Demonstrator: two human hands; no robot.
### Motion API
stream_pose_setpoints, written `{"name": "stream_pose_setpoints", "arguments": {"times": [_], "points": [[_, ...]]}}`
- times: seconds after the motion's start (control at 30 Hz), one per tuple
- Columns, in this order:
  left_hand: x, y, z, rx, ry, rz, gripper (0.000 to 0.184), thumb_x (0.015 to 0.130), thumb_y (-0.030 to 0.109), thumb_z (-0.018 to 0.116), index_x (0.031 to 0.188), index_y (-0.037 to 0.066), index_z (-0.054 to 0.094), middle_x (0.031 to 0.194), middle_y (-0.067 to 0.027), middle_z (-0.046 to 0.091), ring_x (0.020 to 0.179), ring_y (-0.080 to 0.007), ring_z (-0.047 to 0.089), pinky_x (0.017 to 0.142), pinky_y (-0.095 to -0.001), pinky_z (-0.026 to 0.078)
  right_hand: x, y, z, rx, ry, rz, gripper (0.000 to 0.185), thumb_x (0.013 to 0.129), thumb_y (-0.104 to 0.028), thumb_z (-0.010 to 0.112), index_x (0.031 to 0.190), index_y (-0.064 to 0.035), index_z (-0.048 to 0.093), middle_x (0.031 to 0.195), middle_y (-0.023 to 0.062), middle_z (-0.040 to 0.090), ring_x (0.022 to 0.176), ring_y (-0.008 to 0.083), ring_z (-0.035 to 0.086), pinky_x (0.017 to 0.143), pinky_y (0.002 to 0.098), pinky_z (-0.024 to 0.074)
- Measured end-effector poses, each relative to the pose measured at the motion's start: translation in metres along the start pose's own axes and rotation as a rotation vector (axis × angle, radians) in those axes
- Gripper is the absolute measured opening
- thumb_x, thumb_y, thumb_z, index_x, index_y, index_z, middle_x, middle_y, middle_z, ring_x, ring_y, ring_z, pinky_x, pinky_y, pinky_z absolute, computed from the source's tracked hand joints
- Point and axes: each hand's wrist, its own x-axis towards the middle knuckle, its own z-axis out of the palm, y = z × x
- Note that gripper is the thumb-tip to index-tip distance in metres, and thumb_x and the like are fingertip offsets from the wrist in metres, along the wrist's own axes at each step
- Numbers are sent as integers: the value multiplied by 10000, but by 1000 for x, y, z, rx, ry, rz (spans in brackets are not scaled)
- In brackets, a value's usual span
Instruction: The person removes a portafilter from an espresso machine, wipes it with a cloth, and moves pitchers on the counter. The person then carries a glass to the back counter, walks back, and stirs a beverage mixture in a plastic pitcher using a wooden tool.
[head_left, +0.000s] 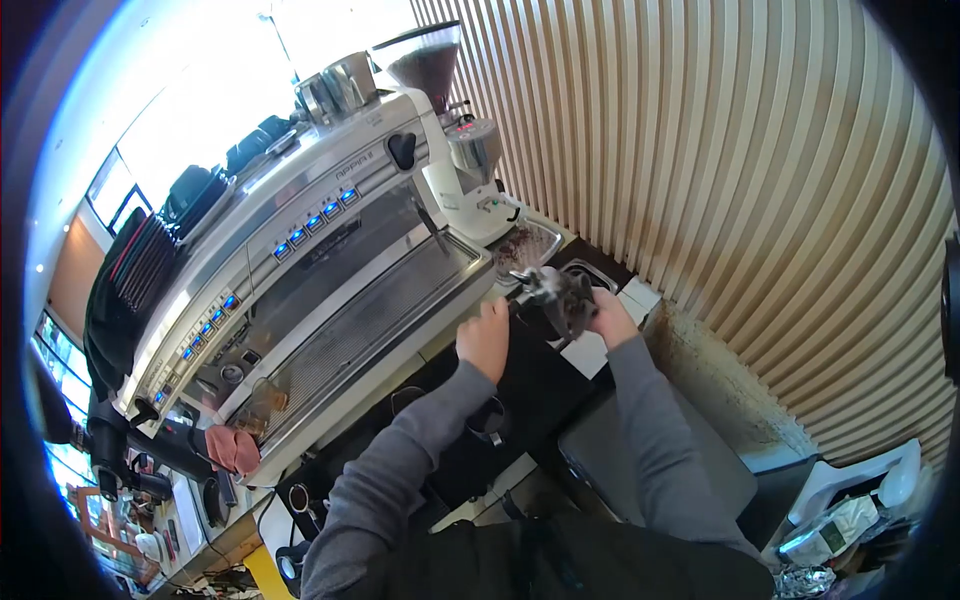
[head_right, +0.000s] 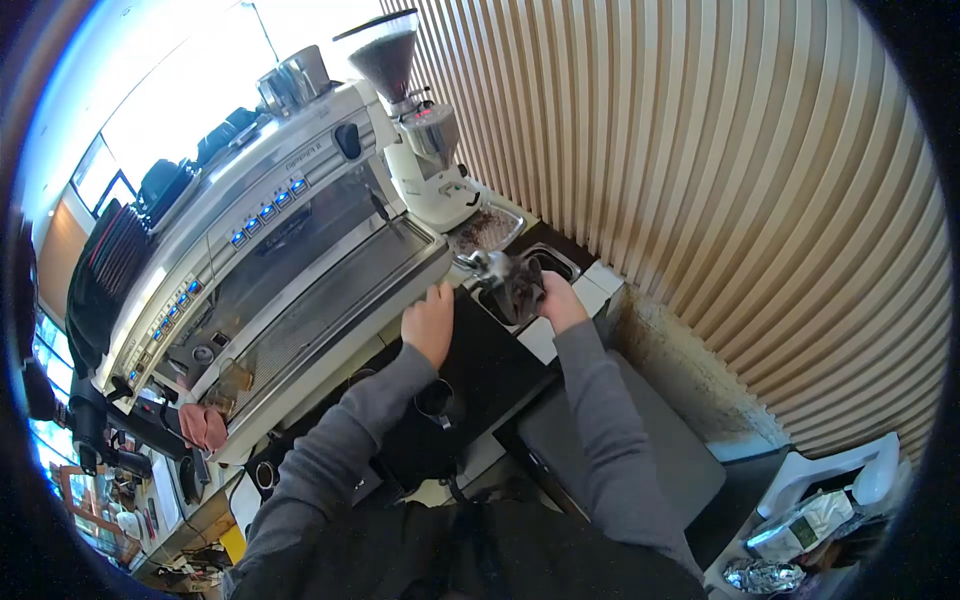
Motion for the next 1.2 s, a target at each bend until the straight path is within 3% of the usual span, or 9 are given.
{"name": "stream_pose_setpoints", "arguments": {"times": [0.13,0.2,0.43,0.6,0.8,0.93,1.07,1.13,1.2], "points": [[-5,-23,18,-284,-110,-64,86,819,135,539,878,75,524,678,-72,599,610,-255,642,549,-321,506,75,38,-68,-946,387,-493,180,841,-166,587,859,-1,656,807,133,669,713,282,638,651,391,475],[2,-41,17,-835,-606,-156,140,784,157,567,814,22,547,563,-96,586,582,-278,642,515,-340,501,49,36,-45,-1445,564,-720,189,836,-165,586,827,12,653,767,193,649,707,332,629,658,407,465],[9,-54,17,-1377,-1060,-374,179,772,136,636,721,33,498,571,-15,501,441,-111,501,377,-275,420,-65,36,72,-1679,239,-1521,265,761,-64,565,1022,-76,605,872,121,533,856,322,547,700,403,458],[6,-53,7,-1523,-1126,-402,174,790,130,632,769,25,495,615,-14,503,446,-106,505,382,-263,431,-37,20,37,-1727,412,-1343,260,760,-31,557,1009,-68,626,867,130,537,841,331,555,696,419,463],[1,-57,5,-1336,-991,-398,193,827,178,624,869,9,542,660,-11,533,508,-112,578,452,-270,508,-76,26,56,-1831,-53,-1418,296,741,-41,600,1035,-72,609,955,117,553,882,327,545,690,413,453],[-13,-41,-13,-801,-523,-141,290,748,157,617,996,8,596,811,-201,648,717,-313,658,623,-414,535,-72,48,64,-2037,107,-1462,333,737,-55,604,1069,-78,592,968,102,550,897,316,537,695,420,455],[-19,-23,-32,-501,-350,-175,351,742,230,658,1033,56,567,847,-192,643,827,-373,619,722,-457,503,-30,88,35,-1564,271,-1293,260,853,-75,554,1111,-57,580,1008,114,607,860,299,597,726,324,483],[-23,-17,-33,-477,-377,-186,343,756,246,657,1023,55,558,839,-187,644,810,-365,626,709,-454,505,-33,80,36,-640,-137,-474,240,910,-155,532,1122,-53,582,1025,105,639,847,252,628,739,314,491],[-28,-16,-21,-462,-270,-173,312,772,217,642,1003,44,522,795,-171,645,770,-356,642,684,-453,518,-38,76,28,-364,-194,-323,275,924,-208,518,1134,-41,574,989,73,648,823,217,630,742,328,492]]}}
